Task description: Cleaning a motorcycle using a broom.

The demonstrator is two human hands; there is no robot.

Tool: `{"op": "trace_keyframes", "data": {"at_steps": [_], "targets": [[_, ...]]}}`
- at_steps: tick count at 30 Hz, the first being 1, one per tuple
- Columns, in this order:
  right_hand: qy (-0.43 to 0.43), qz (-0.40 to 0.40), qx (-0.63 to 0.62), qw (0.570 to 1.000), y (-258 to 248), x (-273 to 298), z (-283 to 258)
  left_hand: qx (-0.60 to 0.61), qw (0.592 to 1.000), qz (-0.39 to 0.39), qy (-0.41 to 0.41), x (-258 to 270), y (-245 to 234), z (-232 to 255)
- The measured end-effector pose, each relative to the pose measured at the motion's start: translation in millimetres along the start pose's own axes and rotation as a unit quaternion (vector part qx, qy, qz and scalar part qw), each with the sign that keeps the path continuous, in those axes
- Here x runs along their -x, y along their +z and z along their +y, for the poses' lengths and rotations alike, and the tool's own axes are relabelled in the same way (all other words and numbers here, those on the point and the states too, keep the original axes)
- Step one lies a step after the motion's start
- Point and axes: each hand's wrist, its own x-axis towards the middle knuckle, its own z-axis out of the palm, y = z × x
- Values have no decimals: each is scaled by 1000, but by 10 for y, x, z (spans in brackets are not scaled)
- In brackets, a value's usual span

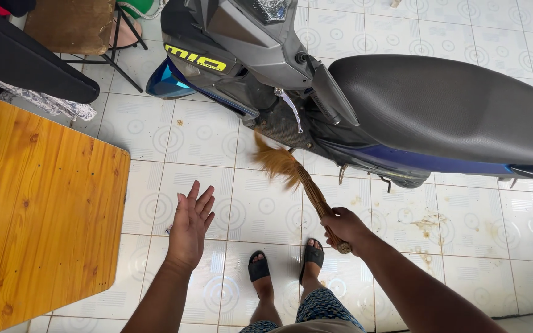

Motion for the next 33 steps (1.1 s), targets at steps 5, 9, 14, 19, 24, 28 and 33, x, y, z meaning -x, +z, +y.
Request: {"op": "trace_keyframes", "data": {"at_steps": [5,9,14,19,24,28,33], "targets": [[-39,62,21,997,177,337,-177,23,999,17,32,70,-154,0],[-77,89,80,990,323,-64,-220,31,998,34,33,92,-158,-61],[-42,27,107,993,305,-197,-144,38,999,22,22,141,-221,-138],[-53,43,25,997,346,158,-295,44,998,42,16,213,-293,-123],[-86,81,81,990,366,-106,-381,47,997,55,22,193,-261,-108],[-53,15,90,994,373,-228,-261,25,999,30,22,128,-161,-74],[-65,38,104,992,279,243,-345,18,999,-13,31,16,-108,-13]]}}
